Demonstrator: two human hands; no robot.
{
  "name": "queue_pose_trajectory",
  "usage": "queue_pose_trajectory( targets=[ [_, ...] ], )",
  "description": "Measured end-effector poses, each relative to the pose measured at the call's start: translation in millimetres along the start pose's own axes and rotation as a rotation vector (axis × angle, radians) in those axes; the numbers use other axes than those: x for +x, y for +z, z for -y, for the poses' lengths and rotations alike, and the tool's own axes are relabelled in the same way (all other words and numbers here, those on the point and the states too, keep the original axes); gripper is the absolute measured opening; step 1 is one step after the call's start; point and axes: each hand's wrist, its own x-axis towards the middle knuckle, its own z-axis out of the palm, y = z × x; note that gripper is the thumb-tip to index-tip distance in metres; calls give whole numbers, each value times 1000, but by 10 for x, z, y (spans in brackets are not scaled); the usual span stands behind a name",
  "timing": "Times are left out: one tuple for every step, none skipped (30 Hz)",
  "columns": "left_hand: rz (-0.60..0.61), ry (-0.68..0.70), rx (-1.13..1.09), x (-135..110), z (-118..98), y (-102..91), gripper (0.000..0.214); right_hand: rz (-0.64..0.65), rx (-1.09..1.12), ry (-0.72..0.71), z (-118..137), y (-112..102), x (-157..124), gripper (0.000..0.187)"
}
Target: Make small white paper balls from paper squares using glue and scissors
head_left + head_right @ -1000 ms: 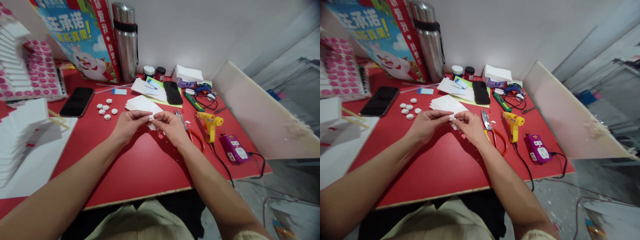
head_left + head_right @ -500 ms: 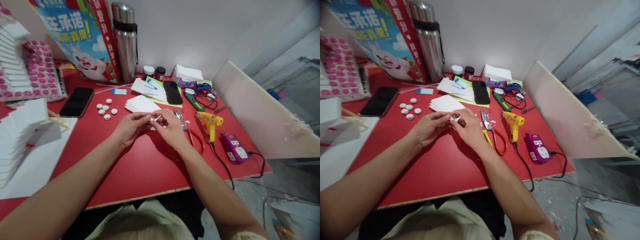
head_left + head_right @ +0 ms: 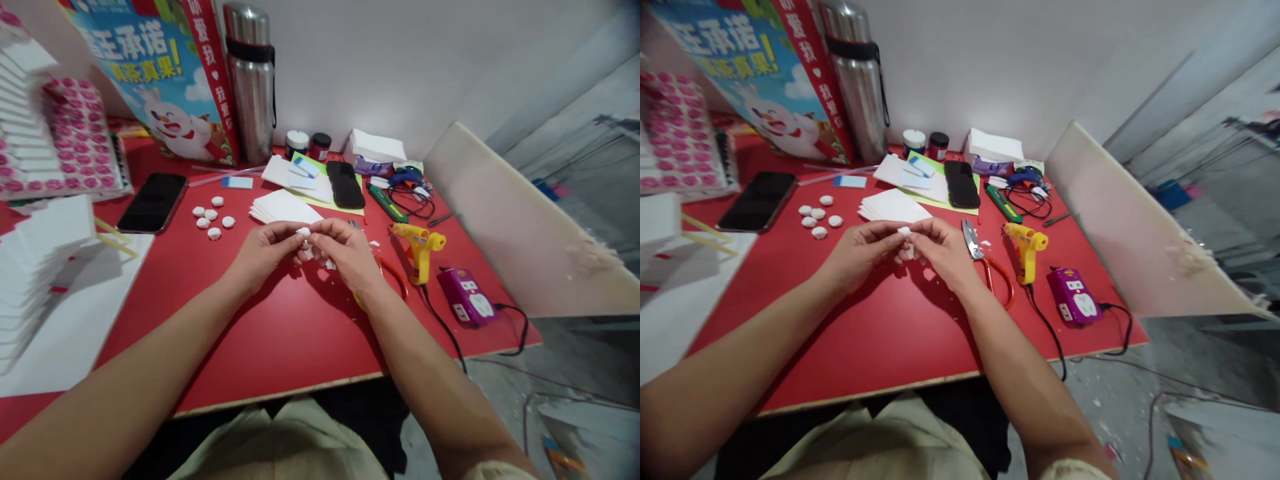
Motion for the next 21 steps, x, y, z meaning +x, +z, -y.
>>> queue_pose_trajectory(
  targets=[
    [1,7,9,4,0,-4,41,4,-51,-24,0,12,-10,23],
    [0,15,22,10,0,-7,38,-5,-111,-52,-3,23,-18,22],
    [-2,23,37,16,1,-9,36,-24,-172,-82,-10,34,-24,22],
    [-1,33,54,23,4,-9,35,-49,-225,-110,-18,42,-27,21],
    [5,43,70,29,6,-9,35,-74,-262,-133,-27,47,-26,21],
    [11,53,81,34,10,-6,35,-88,-277,-144,-33,50,-22,21],
    [17,62,86,38,12,-3,35,-89,-269,-142,-36,49,-16,22],
    [22,68,89,41,15,0,35,-82,-239,-132,-34,46,-9,24],
    [26,70,90,41,16,4,35,-69,-198,-111,-27,41,-3,27],
    [28,70,90,40,15,7,35,-54,-152,-83,-17,37,1,29],
    [26,70,94,37,14,9,35,-42,-110,-51,-5,32,3,31],
    [24,69,102,33,12,10,35,-34,-76,-20,7,28,3,32],
    [19,67,113,29,10,9,36,-30,-52,5,17,24,1,33],
    [12,63,124,24,9,6,37,-26,-38,27,26,22,-2,33],
    [7,59,135,20,8,3,38,-22,-28,42,31,20,-5,32],
    [4,55,142,16,9,-2,40,-18,-22,50,33,18,-9,32],
    [4,52,154,14,10,-7,41,-13,-20,54,33,17,-11,32],
    [7,55,172,13,11,-12,42,-8,-19,56,33,16,-13,32],
    [10,66,200,13,10,-16,41,-3,-19,57,33,16,-14,32],
    [10,90,239,14,8,-19,39,1,-21,58,35,17,-15,31],
    [6,126,290,16,2,-21,36,2,-27,59,38,19,-16,31]
  ],
)
